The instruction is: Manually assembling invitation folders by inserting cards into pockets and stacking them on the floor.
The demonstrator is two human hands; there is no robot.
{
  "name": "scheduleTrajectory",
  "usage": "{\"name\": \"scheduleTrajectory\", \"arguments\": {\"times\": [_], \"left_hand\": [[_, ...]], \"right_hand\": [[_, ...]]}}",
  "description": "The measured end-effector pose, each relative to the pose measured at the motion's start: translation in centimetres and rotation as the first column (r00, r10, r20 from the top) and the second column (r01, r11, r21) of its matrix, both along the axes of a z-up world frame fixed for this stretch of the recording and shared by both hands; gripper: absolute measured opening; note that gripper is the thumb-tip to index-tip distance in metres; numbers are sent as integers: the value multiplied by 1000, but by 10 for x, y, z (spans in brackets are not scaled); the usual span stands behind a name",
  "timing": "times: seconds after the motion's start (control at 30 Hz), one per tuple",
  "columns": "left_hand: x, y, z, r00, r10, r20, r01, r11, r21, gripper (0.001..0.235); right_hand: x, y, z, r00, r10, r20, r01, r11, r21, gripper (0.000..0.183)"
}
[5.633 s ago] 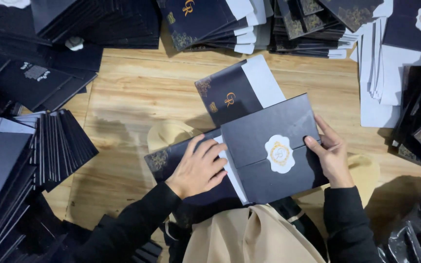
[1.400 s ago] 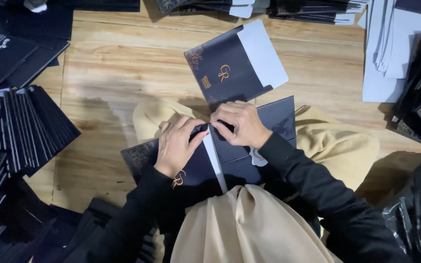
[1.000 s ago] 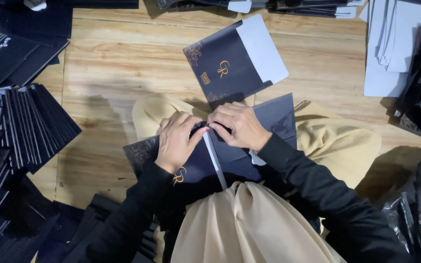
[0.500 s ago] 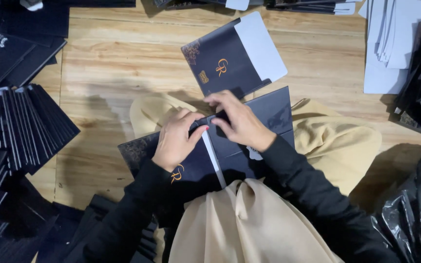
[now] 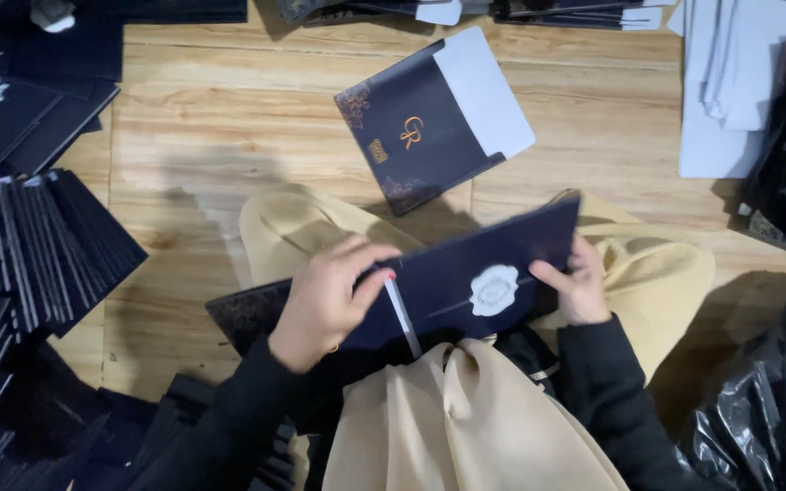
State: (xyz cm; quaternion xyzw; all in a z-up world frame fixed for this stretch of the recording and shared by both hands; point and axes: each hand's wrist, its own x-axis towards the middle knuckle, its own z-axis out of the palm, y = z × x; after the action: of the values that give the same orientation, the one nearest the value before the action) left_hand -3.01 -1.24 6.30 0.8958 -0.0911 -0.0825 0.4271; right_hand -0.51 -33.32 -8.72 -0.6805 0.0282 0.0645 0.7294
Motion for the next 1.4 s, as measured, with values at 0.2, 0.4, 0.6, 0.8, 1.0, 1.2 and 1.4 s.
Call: {"name": "scheduleTrajectory", "arguments": {"times": [0.2, 0.4, 0.6, 0.8, 1.0, 1.2, 1.4], "left_hand": [[-26, -6, 32, 998, -63, -11, 63, 997, -36, 24], [-24, -3, 23, 997, -81, -2, 80, 994, -74, 25], [-19, 23, 41, 997, -59, 51, 66, 986, -153, 37], [-72, 72, -3, 552, 825, -120, -834, 545, -82, 60], [-17, 42, 20, 100, 836, -539, -973, -32, -229, 99], [42, 77, -14, 407, 802, -436, -870, 194, -454, 104], [38, 69, -25, 455, 749, -481, -861, 234, -451, 102]], "right_hand": [[-22, 1, 26, 988, -46, 148, 43, 999, 19, 33], [-19, 9, 37, 972, -72, 222, 72, 997, 11, 32], [-3, 35, 64, 989, -18, 147, 31, 996, -88, 34], [10, 49, 63, 994, -82, 67, 87, 994, -61, 31], [57, 52, 80, 997, -27, 79, 29, 999, -35, 24], [77, 26, 83, 984, -87, 157, 86, 996, 14, 20], [71, 23, 90, 983, -140, 118, 130, 987, 91, 17]]}}
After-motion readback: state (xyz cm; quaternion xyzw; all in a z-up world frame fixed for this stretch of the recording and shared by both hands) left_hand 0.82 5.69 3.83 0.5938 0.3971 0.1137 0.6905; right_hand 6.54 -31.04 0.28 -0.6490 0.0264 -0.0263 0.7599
